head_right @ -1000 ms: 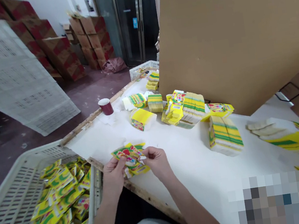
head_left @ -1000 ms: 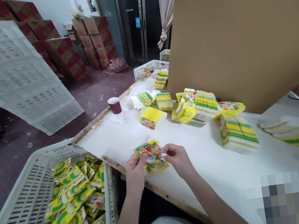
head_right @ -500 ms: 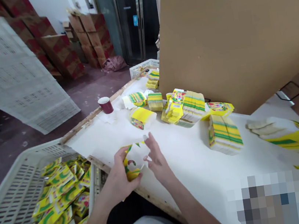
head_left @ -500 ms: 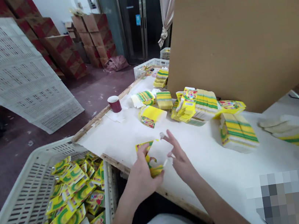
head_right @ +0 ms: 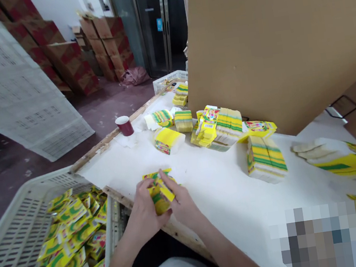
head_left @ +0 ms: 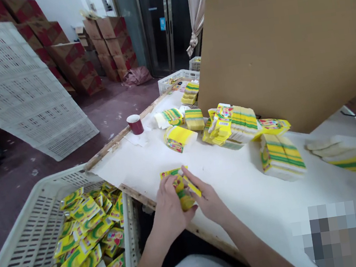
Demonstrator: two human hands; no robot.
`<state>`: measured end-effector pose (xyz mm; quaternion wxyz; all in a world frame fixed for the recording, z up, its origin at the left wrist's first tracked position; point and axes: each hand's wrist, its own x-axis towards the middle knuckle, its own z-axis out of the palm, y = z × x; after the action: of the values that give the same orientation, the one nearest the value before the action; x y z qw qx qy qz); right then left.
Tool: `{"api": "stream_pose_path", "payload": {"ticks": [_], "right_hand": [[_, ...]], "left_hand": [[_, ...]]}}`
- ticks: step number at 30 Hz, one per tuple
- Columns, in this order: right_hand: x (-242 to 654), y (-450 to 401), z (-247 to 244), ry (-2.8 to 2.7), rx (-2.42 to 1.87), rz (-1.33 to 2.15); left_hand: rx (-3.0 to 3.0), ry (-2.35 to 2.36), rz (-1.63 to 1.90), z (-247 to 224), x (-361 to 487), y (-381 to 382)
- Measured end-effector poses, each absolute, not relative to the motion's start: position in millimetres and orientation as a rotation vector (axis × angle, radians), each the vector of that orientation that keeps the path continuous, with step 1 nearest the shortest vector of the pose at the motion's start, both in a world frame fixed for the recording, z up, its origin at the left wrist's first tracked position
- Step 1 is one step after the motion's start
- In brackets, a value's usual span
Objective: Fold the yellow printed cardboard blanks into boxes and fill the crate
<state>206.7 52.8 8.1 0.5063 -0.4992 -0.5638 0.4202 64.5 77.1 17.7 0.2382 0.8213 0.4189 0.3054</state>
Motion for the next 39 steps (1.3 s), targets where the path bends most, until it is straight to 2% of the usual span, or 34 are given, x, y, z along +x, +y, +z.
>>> {"api": "stream_pose_path", "payload": {"ticks": [2,5,10,17,25,32,39], "right_hand": [[211.2,54.4,6.8,-1.319,-1.249,0.929],[216.6,54.5,3.8,-1.624,-1.192,0.813],[223.1,54.4,3.2,-1.952,-1.198,0.607],[238.0,59.5,21.4,-1.988,-1.047,0.784],[210.0,58.4,-9.3,-1.716,-1.170,0.569],[221.9,61.3,9.6,-1.946,-1.075,0.681],[214.1,62.7,9.4,-1.767,-1.105,0.659]], "left_hand": [[2.290,1.237,0.780,19.4,60.7,77.2],[2.266,1.238,0.657,25.5,52.6,80.6],[2.253,1.230,0.738,30.8,43.4,90.2],[2.325,1.101,0.773,33.5,42.8,92.1],[2.400,1.199,0.868,28.7,48.2,84.9],[2.307,1.189,0.835,26.9,31.3,89.0],[2.312,1.134,0.918,33.2,41.0,87.4]]}}
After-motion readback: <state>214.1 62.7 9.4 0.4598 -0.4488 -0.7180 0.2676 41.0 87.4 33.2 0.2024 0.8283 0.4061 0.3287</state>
